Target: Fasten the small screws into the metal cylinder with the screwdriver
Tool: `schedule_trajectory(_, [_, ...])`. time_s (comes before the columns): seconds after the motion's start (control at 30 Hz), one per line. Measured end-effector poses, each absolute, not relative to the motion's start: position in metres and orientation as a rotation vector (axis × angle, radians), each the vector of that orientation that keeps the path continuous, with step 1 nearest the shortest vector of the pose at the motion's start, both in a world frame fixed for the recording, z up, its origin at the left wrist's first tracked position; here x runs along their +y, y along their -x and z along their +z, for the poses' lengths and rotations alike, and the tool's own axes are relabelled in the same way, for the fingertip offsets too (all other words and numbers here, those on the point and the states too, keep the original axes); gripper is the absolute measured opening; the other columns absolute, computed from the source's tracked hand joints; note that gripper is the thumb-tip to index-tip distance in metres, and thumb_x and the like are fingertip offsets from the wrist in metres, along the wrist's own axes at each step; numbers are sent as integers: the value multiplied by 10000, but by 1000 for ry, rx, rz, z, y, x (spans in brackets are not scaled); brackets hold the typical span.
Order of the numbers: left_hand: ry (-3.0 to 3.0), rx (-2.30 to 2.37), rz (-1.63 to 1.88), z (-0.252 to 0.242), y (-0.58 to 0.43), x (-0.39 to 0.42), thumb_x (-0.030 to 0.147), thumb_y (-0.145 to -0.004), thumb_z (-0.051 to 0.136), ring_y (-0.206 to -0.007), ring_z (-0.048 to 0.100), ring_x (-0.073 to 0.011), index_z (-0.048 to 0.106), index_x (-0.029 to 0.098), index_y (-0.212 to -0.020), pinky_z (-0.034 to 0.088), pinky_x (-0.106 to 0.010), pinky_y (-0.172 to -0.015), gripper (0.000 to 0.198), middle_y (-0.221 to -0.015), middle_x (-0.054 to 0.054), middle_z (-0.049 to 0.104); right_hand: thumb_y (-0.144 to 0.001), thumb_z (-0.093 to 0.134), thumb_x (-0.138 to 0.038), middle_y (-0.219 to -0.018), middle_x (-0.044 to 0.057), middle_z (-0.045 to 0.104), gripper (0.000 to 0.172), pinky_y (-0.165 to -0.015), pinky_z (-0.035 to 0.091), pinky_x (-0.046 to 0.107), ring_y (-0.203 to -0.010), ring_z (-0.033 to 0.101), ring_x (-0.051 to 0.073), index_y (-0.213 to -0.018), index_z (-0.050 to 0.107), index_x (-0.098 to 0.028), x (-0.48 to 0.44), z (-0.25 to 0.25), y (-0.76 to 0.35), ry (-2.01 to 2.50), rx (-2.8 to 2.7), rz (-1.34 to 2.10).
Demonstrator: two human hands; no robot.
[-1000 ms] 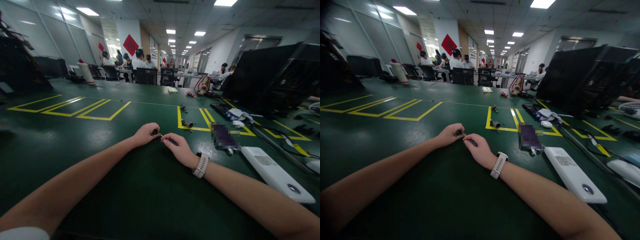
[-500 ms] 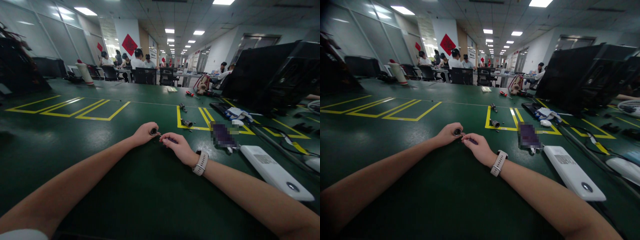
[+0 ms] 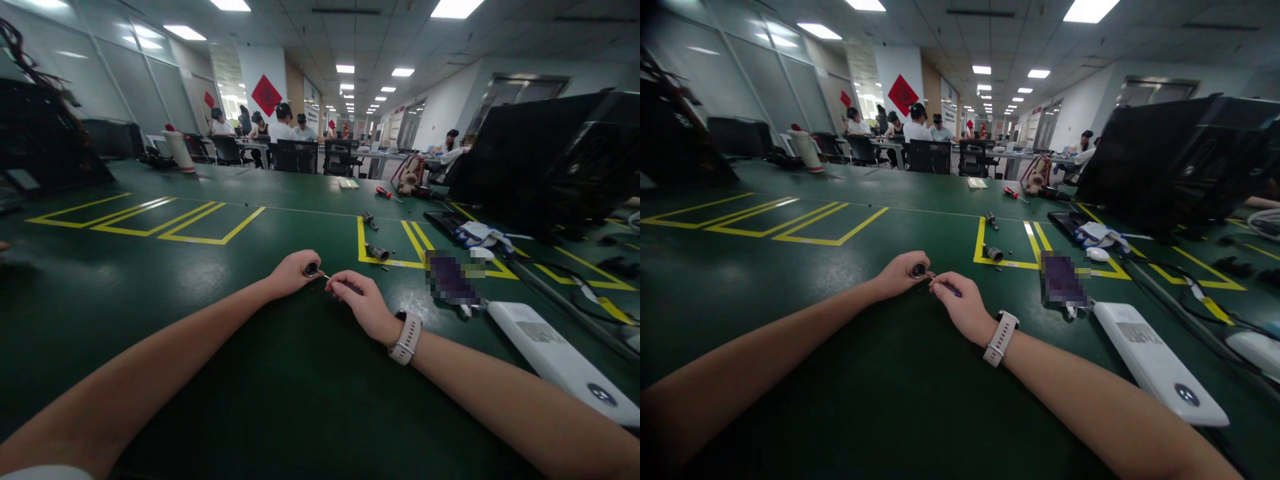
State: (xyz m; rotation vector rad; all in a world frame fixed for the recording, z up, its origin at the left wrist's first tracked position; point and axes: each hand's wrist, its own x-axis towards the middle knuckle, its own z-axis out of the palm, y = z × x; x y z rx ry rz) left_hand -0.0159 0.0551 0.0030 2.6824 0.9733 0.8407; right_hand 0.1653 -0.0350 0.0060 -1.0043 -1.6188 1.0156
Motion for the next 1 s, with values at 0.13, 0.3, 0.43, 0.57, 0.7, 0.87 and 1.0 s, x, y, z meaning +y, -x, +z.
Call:
schedule_trajectory(0.13, [-2665, 951, 851, 3, 16, 55, 286, -775, 582, -610, 463, -113, 475, 171, -679, 354, -232, -568, 184, -662, 28, 471, -797, 554, -268, -805, 26, 633, 128, -659, 416, 301, -738, 545, 155, -802, 651, -185, -31, 2, -166, 944, -1560, 1160])
schedule_trajectory(0.3, [-2585, 899, 950, 3, 17, 55, 334, -770, 584, -595, 441, -107, 464, 171, -656, 348, -229, -558, 233, -639, 35, 454, -766, 579, -273, -822, 31, 643, 124, -649, 399, 295, -711, 537, 140, -799, 655, -181, -29, 5, -168, 883, -1341, 1394])
schedule_trajectory(0.43, [-2569, 908, 955, 3, 17, 55, 348, -761, 591, -592, 441, -107, 462, 171, -653, 348, -229, -556, 244, -633, 36, 452, -770, 583, -288, -835, 37, 648, 136, -647, 395, 291, -711, 532, 138, -811, 650, -177, -29, 5, -168, 844, -1270, 1444])
schedule_trajectory(0.57, [-2642, 980, 903, 2, 17, 56, 304, -770, 581, -617, 463, -118, 478, 171, -680, 356, -235, -570, 191, -658, 28, 471, -788, 576, -288, -806, 24, 635, 127, -623, 397, 281, -702, 530, 137, -812, 644, -184, -30, 2, -166, 878, -1373, 1271])
schedule_trajectory(0.7, [-2677, 983, 867, 2, 17, 56, 274, -772, 573, -627, 469, -123, 482, 172, -681, 359, -241, -579, 164, -672, 22, 480, -791, 575, -283, -810, 22, 636, 127, -634, 410, 287, -714, 538, 142, -816, 656, -188, -31, 1, -165, 938, -1511, 1197])
schedule_trajectory(0.87, [-2629, 917, 926, 3, 17, 55, 310, -776, 571, -610, 452, -116, 465, 174, -664, 355, -238, -573, 206, -652, 27, 462, -777, 579, -267, -806, 24, 644, 120, -623, 393, 273, -670, 531, 123, -789, 652, -172, -28, 2, -169, 851, -1332, 1401])
schedule_trajectory(1.0, [-2556, 857, 977, 3, 17, 54, 339, -761, 593, -589, 434, -108, 455, 174, -654, 347, -232, -559, 240, -630, 36, 449, -774, 585, -262, -807, 28, 653, 115, -628, 389, 270, -672, 529, 120, -801, 650, -171, -26, 3, -170, 808, -1246, 1484])
